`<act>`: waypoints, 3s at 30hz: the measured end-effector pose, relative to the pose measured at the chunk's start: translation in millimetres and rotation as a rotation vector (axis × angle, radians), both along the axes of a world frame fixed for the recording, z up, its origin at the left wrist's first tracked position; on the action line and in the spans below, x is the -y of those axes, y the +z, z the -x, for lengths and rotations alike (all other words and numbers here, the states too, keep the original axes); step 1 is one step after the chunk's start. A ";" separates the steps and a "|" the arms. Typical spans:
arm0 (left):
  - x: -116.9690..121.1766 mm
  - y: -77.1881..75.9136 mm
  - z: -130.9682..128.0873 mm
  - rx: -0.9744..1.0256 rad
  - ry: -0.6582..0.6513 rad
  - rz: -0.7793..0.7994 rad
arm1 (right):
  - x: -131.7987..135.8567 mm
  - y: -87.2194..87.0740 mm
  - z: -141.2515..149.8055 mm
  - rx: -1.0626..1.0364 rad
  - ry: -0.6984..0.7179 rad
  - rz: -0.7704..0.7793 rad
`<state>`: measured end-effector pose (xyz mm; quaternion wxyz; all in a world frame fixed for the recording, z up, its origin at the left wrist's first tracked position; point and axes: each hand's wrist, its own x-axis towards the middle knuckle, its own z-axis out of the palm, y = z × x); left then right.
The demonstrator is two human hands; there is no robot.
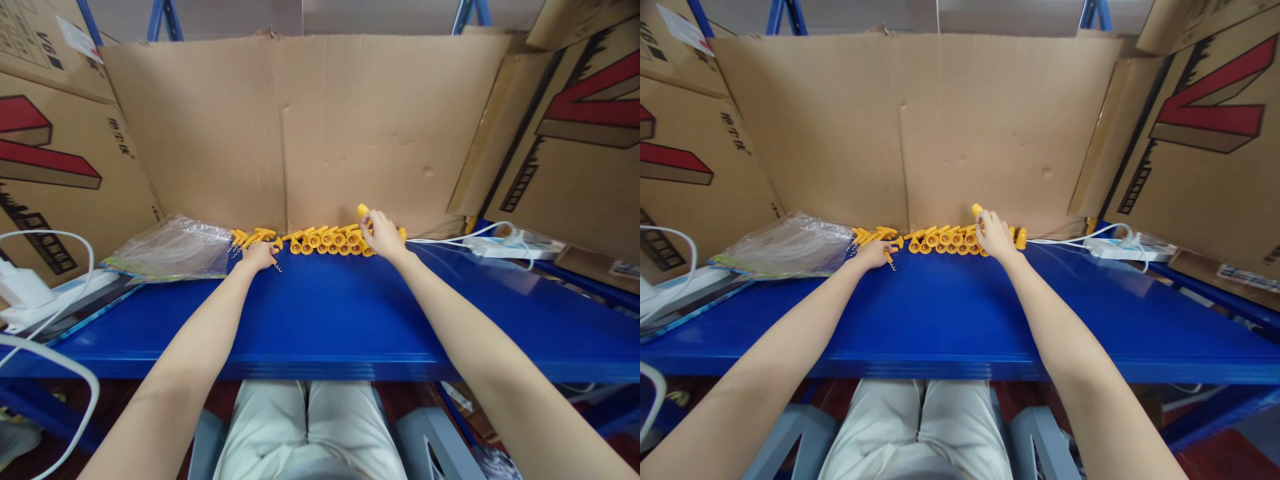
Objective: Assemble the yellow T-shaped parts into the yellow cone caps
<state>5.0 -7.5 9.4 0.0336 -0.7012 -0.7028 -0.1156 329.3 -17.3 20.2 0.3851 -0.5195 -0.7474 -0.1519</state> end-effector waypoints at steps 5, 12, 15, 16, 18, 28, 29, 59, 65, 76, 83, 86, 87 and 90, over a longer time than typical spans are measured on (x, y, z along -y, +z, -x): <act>-1.3 0.3 -1.5 -0.022 -0.129 0.047 | 8.5 3.7 11.8 0.017 0.074 0.202; 3.4 3.8 -15.5 0.096 -0.391 0.160 | 4.8 -1.4 28.4 0.205 0.210 0.328; 4.2 2.3 -18.2 0.123 -0.416 0.168 | 3.5 -5.6 35.5 0.287 0.272 0.378; 4.0 1.8 -18.6 0.128 -0.419 0.162 | 3.3 -7.1 37.4 0.303 0.283 0.391; 3.8 1.4 -19.5 0.137 -0.416 0.129 | 3.1 -10.1 40.4 0.321 0.289 0.407; 15.4 7.8 -24.0 0.196 -0.409 0.098 | 4.3 -12.9 38.3 0.324 0.225 0.350; 16.7 8.7 -24.6 0.200 -0.416 0.095 | 4.0 -12.8 37.7 0.321 0.221 0.345; 19.0 6.8 -41.1 0.215 -0.390 -0.009 | 2.1 -14.7 48.9 0.136 0.439 0.253; 24.4 9.9 -43.9 0.173 -0.384 -0.102 | 0.2 -13.7 44.2 0.086 0.490 0.250; 20.1 7.3 -41.6 0.305 -0.404 -0.097 | -14.2 -19.8 30.3 -0.362 0.616 0.554; 20.0 7.0 -40.2 0.487 -0.434 0.017 | -6.7 -13.2 35.3 -0.319 0.568 0.497; 20.4 8.8 -39.1 0.432 -0.437 -0.059 | 0.0 -8.2 35.8 -0.371 0.549 0.587; 20.6 9.5 -39.0 0.408 -0.442 -0.087 | 2.6 -6.4 36.0 -0.385 0.548 0.638; 21.4 10.4 -38.8 0.373 -0.454 -0.132 | 9.6 -3.1 38.4 -0.472 0.545 0.795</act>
